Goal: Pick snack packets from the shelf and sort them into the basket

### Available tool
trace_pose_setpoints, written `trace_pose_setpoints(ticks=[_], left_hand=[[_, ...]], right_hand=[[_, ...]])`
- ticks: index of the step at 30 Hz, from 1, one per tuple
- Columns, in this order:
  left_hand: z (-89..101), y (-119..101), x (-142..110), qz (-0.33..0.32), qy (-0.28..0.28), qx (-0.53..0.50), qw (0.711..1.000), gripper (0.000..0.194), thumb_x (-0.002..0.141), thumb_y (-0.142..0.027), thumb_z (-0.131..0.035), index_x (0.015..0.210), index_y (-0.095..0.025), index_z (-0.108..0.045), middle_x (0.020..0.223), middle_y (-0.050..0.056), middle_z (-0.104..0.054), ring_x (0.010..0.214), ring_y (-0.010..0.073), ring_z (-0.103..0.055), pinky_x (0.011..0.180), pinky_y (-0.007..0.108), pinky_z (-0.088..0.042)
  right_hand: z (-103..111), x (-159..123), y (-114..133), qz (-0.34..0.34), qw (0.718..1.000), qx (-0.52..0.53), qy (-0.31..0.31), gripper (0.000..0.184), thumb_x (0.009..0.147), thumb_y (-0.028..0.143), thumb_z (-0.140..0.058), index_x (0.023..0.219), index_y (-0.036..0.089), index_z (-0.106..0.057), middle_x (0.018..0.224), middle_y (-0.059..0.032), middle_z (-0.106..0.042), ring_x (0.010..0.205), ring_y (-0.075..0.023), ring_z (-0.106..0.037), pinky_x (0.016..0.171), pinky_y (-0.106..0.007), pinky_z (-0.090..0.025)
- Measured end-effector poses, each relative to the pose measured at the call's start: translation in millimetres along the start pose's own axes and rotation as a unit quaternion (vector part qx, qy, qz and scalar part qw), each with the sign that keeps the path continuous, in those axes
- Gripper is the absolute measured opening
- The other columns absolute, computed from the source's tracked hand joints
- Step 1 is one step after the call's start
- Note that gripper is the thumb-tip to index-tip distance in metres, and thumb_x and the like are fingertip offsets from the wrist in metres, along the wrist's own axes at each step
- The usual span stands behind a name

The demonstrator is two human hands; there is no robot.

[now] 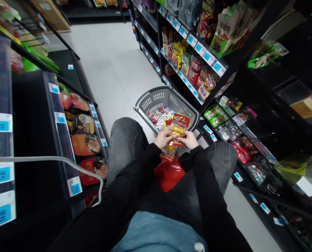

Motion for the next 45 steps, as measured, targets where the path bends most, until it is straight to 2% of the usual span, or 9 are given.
trace_pose_setpoints(ticks=[7,13,19,23,26,29,32,40,45], left_hand=[[-0.1,3.1,0.3,0.016,-0.006,-0.022,1.0,0.032,0.063,-0.042,-0.066,0.049,-0.016,-0.056,0.056,-0.001,-0.052,0.059,0.0134,-0.048,0.061,0.028,-0.038],[2.4,5.1,1.1,0.076,-0.023,-0.12,0.99,0.041,0.058,-0.048,-0.071,0.08,-0.014,-0.069,0.082,0.007,-0.068,0.078,0.0194,-0.059,0.078,0.033,-0.044],[9.5,-1.7,-6.4,0.025,-0.115,0.02,0.993,0.038,0.061,-0.045,-0.072,0.083,-0.014,-0.07,0.087,0.007,-0.064,0.071,0.016,-0.056,0.074,0.032,-0.046],[2.9,5.9,-4.6,0.037,-0.065,-0.047,0.996,0.042,0.065,-0.049,-0.067,0.085,-0.013,-0.068,0.077,0.006,-0.065,0.069,0.0171,-0.057,0.071,0.032,-0.046],[5.4,13.2,0.7,0.068,-0.059,-0.172,0.981,0.045,0.065,-0.053,-0.066,0.08,-0.011,-0.065,0.073,0.007,-0.066,0.07,0.0183,-0.059,0.071,0.031,-0.046],[6.1,11.3,3.9,0.071,-0.029,-0.22,0.973,0.045,0.059,-0.05,-0.071,0.08,-0.011,-0.065,0.076,0.007,-0.068,0.074,0.0191,-0.06,0.073,0.032,-0.046],[0.3,4.8,2.1,0.068,0.029,-0.22,0.973,0.048,0.057,-0.049,-0.073,0.085,-0.01,-0.065,0.082,0.008,-0.069,0.078,0.0205,-0.061,0.076,0.033,-0.046],[-9.8,-4.8,-6.1,0.07,0.116,-0.185,0.973,0.053,0.056,-0.051,-0.075,0.09,-0.011,-0.067,0.089,0.006,-0.07,0.085,0.0213,-0.062,0.081,0.033,-0.047],[-8.3,-5.8,-6.3,0.083,0.114,-0.152,0.978,0.052,0.051,-0.048,-0.078,0.085,-0.01,-0.068,0.083,0.006,-0.071,0.081,0.0219,-0.064,0.079,0.033,-0.049]], right_hand=[[2.2,0.8,1.4,-0.023,1.0,0.004,-0.004,0.036,0.052,0.044,-0.074,0.054,0.013,-0.055,0.053,0.0005,-0.054,0.053,-0.0097,-0.045,0.053,-0.022,-0.035],[18.1,4.4,0.0,-0.01,0.991,0.097,-0.09,0.035,0.065,0.049,-0.059,0.065,0.016,-0.049,0.059,0.0018,-0.05,0.055,-0.0096,-0.043,0.055,-0.023,-0.036],[7.1,-15.9,29.0,0.04,0.949,-0.248,-0.189,0.021,0.079,0.029,-0.049,0.086,0.014,-0.061,0.079,-0.0087,-0.062,0.071,-0.0176,-0.054,0.071,-0.03,-0.041],[-30.7,-29.8,50.1,0.14,0.916,-0.356,-0.118,0.035,0.077,0.024,-0.051,0.109,0.012,-0.061,0.1,-0.0148,-0.062,0.089,-0.0239,-0.056,0.084,-0.035,-0.04],[-38.9,-30.6,56.0,0.183,0.94,-0.279,-0.078,0.039,0.078,0.03,-0.053,0.112,0.013,-0.06,0.102,-0.0123,-0.061,0.087,-0.0212,-0.057,0.083,-0.034,-0.042],[-18.7,-22.7,48.8,0.151,0.97,-0.136,-0.131,0.03,0.081,0.031,-0.048,0.102,0.015,-0.062,0.093,-0.0074,-0.06,0.077,-0.0154,-0.056,0.076,-0.029,-0.044],[3.8,-13.4,32.4,0.093,0.984,-0.038,-0.149,0.029,0.076,0.035,-0.056,0.096,0.015,-0.062,0.085,-0.0046,-0.059,0.071,-0.0135,-0.052,0.069,-0.026,-0.043],[11.1,-7.7,16.2,-0.002,0.996,0.087,-0.003,0.032,0.06,0.043,-0.068,0.072,0.016,-0.056,0.06,0.0023,-0.049,0.055,-0.0093,-0.038,0.055,-0.023,-0.032],[9.5,-7.6,18.3,0.003,0.995,0.086,-0.041,0.031,0.063,0.045,-0.064,0.07,0.016,-0.055,0.059,0.0014,-0.05,0.054,-0.0096,-0.039,0.055,-0.024,-0.032]])
Point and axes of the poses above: each hand's wrist, its own x-axis towards the middle knuckle, its own z-axis out of the back of the hand, y = z × x, the point moved 5 cm from there along x, towards the middle knuckle
